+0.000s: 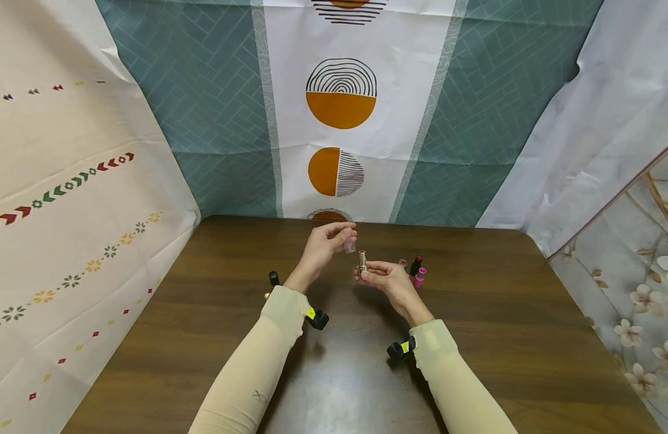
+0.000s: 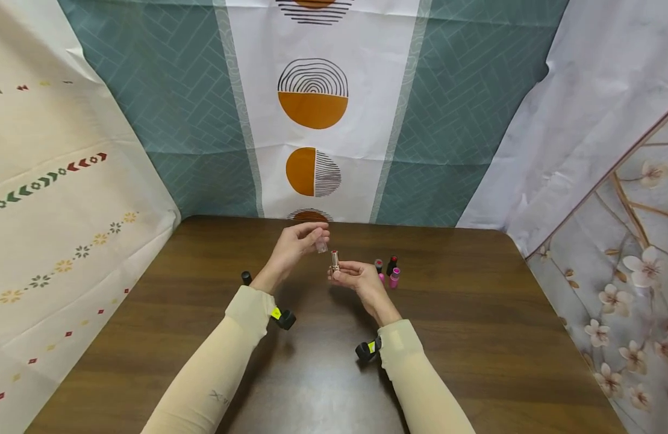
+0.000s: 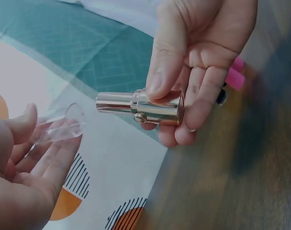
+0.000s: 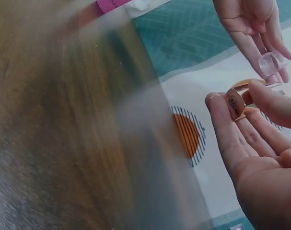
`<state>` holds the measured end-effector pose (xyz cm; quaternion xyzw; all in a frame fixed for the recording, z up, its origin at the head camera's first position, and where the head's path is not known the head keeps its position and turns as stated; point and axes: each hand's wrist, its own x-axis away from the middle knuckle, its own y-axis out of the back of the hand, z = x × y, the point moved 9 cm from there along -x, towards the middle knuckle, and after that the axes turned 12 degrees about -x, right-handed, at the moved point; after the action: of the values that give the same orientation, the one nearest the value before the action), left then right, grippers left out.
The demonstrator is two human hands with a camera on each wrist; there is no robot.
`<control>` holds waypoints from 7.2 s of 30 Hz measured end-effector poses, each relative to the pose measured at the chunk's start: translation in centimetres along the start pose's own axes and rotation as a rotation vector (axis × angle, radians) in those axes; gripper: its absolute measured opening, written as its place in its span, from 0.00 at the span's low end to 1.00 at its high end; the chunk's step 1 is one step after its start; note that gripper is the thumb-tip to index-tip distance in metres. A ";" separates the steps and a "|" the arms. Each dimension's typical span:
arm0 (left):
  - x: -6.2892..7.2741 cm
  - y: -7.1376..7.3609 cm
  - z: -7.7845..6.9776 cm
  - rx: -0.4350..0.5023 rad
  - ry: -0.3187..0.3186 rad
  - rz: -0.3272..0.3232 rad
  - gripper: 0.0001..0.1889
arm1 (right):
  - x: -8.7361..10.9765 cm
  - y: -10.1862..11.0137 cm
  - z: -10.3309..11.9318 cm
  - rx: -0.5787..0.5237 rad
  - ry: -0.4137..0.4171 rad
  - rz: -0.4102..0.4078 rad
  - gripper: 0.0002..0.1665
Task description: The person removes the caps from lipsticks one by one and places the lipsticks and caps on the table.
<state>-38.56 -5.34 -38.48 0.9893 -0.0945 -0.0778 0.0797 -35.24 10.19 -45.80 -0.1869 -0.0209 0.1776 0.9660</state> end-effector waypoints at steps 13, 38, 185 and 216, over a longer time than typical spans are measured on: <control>-0.3 -1.0 0.6 0.002 0.018 0.017 0.19 | 0.4 1.4 2.1 0.020 -0.010 -0.034 0.28; -0.5 -4.9 0.9 -0.024 0.021 0.122 0.19 | 1.4 4.1 7.6 0.018 0.092 -0.036 0.27; 5.9 4.1 -1.0 -0.796 0.038 0.131 0.14 | 0.7 -2.0 5.7 0.547 0.231 -0.002 0.21; 8.2 4.5 1.2 -0.926 0.204 0.399 0.19 | 0.9 -4.0 -0.6 0.472 -0.040 0.292 0.26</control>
<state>-31.54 -11.50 -39.98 0.8157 -0.2287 0.0023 0.5314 -32.96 6.85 -44.86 0.0459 0.0289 0.3184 0.9464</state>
